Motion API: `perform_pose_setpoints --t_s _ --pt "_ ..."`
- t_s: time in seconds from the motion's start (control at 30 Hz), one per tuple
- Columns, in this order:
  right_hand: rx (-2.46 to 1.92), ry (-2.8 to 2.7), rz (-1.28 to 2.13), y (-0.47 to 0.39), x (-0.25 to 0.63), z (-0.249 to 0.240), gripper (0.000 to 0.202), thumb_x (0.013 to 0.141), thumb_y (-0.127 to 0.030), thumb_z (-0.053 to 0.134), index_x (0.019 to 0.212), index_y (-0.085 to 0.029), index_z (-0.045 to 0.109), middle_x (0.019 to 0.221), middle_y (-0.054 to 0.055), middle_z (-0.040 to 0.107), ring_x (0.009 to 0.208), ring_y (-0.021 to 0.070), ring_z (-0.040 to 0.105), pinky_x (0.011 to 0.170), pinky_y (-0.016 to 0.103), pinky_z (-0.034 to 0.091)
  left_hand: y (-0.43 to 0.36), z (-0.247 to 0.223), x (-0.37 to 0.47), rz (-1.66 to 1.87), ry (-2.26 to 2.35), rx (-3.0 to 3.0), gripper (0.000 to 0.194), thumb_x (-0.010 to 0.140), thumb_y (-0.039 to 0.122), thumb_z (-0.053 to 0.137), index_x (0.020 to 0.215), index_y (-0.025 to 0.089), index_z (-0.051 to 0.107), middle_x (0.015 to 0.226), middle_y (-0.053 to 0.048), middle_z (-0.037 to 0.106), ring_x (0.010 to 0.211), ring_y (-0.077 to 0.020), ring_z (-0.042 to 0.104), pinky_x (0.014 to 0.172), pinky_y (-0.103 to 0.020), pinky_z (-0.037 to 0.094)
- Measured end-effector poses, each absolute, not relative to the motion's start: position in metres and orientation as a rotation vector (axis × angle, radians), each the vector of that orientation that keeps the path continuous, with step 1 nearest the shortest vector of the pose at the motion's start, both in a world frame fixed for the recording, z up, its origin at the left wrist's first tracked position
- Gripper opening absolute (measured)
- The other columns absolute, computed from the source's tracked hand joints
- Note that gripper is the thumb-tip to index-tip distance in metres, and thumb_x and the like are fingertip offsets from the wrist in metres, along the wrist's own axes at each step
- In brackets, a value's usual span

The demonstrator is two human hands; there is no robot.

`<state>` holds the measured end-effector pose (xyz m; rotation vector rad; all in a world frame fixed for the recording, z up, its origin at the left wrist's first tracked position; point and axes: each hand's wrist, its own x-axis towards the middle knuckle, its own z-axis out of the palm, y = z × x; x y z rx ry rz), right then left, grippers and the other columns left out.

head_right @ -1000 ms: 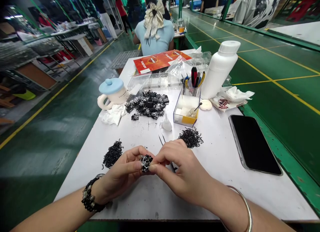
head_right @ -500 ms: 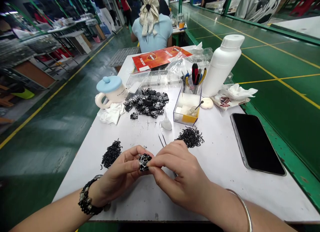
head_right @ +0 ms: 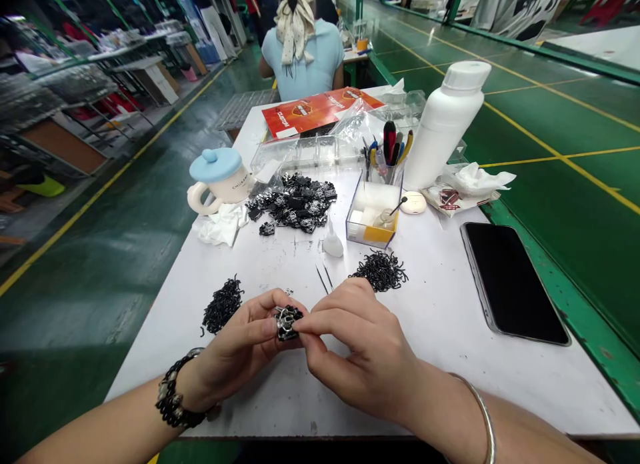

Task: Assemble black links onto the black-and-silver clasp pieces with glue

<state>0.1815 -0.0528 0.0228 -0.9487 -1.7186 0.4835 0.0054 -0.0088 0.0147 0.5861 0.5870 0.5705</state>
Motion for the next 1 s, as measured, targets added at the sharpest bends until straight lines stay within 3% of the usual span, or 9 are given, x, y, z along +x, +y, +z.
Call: perform_pose_setpoints --t_s 0.6,0.83,1.0 --pt "-0.963 -1.676 0.508 -0.0549 0.1780 0.0218 0.018 0.077 -0.003 0.057 0.089 -0.016 0.063 0.067 0.002 0.063 0.063 0.0126 0.057 0.062 0.032 0.043 -0.0114 0.0143 0.0045 0.580 0.592 0.570 0.022 0.070 0.018 0.075 0.085 0.011 0.061 0.086 -0.007 0.068 0.078 -0.0148 0.065 0.076 -0.027 0.054" --pt "-0.931 -1.828 0.367 -0.0586 0.1802 0.0181 0.035 0.080 -0.002 0.051 0.111 -0.015 0.057 0.080 0.005 0.065 0.068 0.0140 0.057 0.065 0.035 0.040 -0.0078 0.0168 0.0036 0.631 0.594 0.531 0.016 0.073 0.017 0.072 0.084 0.011 0.062 0.088 -0.007 0.069 0.081 -0.0141 0.065 0.078 -0.025 0.054" --pt "-0.904 -1.818 0.553 -0.0585 0.1823 0.0168 0.037 0.084 -0.003 0.045 0.118 -0.012 0.054 0.076 0.004 0.060 0.068 0.0124 0.053 0.066 0.034 0.038 -0.0053 0.0161 0.0007 0.644 0.562 0.474 0.012 0.076 0.016 0.069 0.085 0.012 0.063 0.091 -0.008 0.070 0.085 -0.0146 0.066 0.081 -0.024 0.054"
